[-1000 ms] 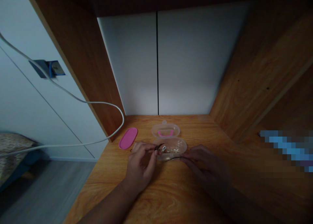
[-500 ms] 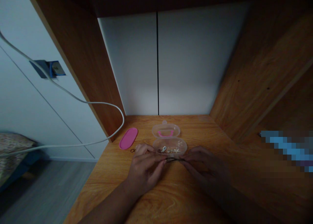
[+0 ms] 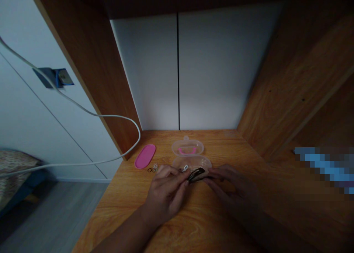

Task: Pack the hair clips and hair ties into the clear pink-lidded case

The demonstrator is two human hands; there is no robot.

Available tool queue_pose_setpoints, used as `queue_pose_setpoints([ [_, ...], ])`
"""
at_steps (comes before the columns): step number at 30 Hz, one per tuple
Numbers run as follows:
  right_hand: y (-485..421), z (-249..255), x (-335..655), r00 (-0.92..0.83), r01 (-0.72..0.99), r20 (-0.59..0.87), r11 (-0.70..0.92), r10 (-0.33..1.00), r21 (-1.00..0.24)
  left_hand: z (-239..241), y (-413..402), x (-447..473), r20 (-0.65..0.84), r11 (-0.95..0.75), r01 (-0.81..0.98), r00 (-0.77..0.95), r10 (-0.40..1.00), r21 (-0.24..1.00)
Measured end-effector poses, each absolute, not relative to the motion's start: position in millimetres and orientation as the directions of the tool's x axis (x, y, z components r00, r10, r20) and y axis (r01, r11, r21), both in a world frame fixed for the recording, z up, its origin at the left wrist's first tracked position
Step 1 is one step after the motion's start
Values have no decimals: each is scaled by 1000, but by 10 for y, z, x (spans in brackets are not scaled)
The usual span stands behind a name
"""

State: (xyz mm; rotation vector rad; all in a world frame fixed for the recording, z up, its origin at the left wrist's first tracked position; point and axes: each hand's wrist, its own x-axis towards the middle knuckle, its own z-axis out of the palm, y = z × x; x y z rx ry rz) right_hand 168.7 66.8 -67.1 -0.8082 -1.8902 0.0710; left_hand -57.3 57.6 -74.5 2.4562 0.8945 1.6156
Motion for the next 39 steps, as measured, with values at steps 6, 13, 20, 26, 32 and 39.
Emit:
queue_pose_setpoints([
  [6, 685, -678, 1684, -228, 487, 791, 770, 568, -413, -806, 648, -614, 795, -733, 444, 71, 603, 516],
  [13, 694, -700, 1686, -164, 486, 751, 715, 639, -502, -820, 676, -638, 730, -647, 419, -58, 681, 637],
  [20, 705, -700, 1689, -205, 422, 769, 763, 606, -489, -857, 722, -671, 781, -709, 407, -19, 624, 576],
  [26, 668, -652, 1640, -282, 338, 784, 822, 553, -458, -791, 708, -643, 819, -749, 430, 37, 573, 505],
  [32, 618, -620, 1639, -312, 289, 798, 852, 515, -437, -797, 677, -612, 838, -812, 439, 203, 507, 385],
  [39, 610, -620, 1627, -388, 268, 765, 856, 515, -441, -793, 662, -618, 811, -827, 483, 334, 479, 290],
])
